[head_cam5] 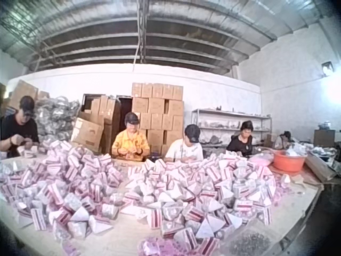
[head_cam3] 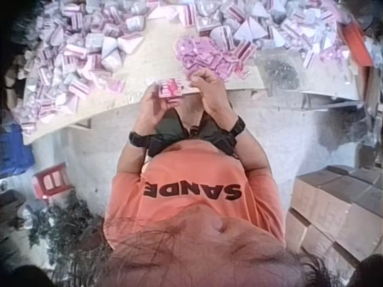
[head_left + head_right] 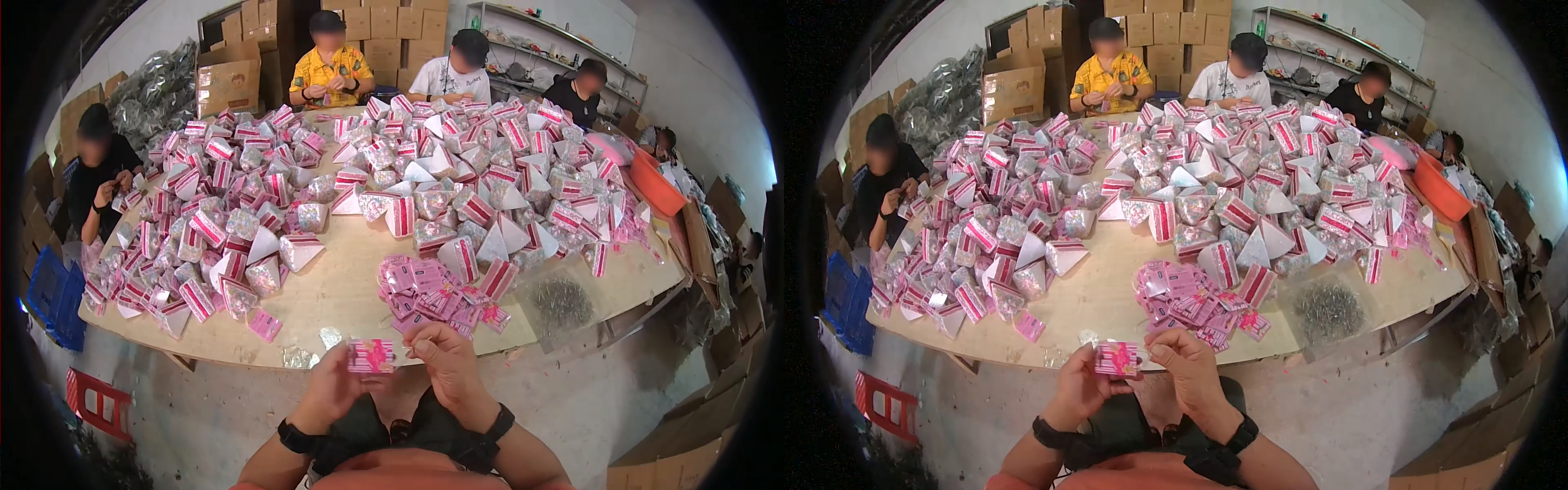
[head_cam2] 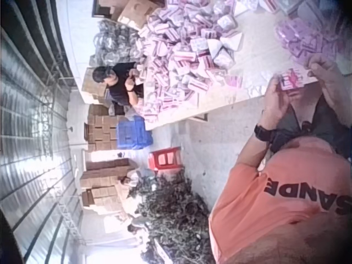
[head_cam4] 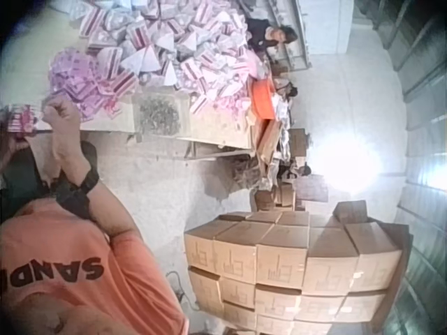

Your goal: The person repeatedly picks small pink packets and triangular clear bags filled with colorful beads from a table, places the packets into the bags, and seals them. The sealed bags are placed back on the table among many others. Other workers perform similar packaging tasks at the same table.

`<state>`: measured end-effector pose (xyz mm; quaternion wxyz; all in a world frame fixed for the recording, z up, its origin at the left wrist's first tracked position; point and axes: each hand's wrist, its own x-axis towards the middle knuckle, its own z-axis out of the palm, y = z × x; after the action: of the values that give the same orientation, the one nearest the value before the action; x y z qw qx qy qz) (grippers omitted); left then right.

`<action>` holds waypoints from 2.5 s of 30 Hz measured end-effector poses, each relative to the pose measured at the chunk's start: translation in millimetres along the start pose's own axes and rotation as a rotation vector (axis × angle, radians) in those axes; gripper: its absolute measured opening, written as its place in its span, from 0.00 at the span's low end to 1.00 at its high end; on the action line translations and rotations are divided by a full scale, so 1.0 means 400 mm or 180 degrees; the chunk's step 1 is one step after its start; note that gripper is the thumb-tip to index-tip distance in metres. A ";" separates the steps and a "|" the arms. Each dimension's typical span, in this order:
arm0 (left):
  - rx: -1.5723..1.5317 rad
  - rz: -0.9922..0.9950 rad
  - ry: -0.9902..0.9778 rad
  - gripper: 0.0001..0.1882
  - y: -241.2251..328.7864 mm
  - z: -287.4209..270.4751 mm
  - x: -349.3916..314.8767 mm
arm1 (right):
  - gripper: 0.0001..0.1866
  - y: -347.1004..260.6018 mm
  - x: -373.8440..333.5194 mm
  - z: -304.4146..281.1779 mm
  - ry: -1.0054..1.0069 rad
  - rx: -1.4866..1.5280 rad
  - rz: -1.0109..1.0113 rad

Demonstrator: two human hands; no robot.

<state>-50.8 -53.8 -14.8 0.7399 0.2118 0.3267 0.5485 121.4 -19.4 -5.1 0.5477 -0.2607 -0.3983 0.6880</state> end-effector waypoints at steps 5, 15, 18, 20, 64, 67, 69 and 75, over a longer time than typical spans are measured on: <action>0.2884 0.1918 0.0729 0.13 0.009 -0.008 -0.001 | 0.04 -0.035 0.000 0.012 0.0047 -0.0385 0.0202; 0.4019 0.3036 -0.0246 0.05 0.048 0.097 0.008 | 0.05 -0.036 0.003 0.024 -0.0327 -0.0801 0.0114; 0.3831 0.2991 0.0094 0.05 0.048 0.101 -0.006 | 0.05 -0.051 0.008 0.075 0.0075 -0.0257 -0.0106; 0.3755 0.2993 0.0205 0.05 0.039 0.106 -0.005 | 0.06 -0.035 0.010 0.045 -0.0253 -0.0346 0.0215; 0.2433 0.0748 -0.0149 0.10 0.087 0.013 0.052 | 0.05 0.025 0.012 0.038 -0.0348 -0.2994 -0.0826; 0.2818 0.1090 -0.0048 0.09 0.140 0.004 0.105 | 0.06 0.001 0.027 0.008 0.0101 -0.1461 0.1090; 0.3479 0.1528 0.0073 0.08 0.184 0.020 0.160 | 0.06 0.026 0.045 -0.041 0.0270 -0.0962 0.1096; 0.5650 0.2610 0.0138 0.17 0.344 0.050 0.444 | 0.07 0.069 0.069 -0.126 0.0169 -0.0461 0.1213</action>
<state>-96.3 158.1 46.9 0.0573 0.7788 0.5353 0.3218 139.2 18.2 -53.6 0.3978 -0.3881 -0.3756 0.7417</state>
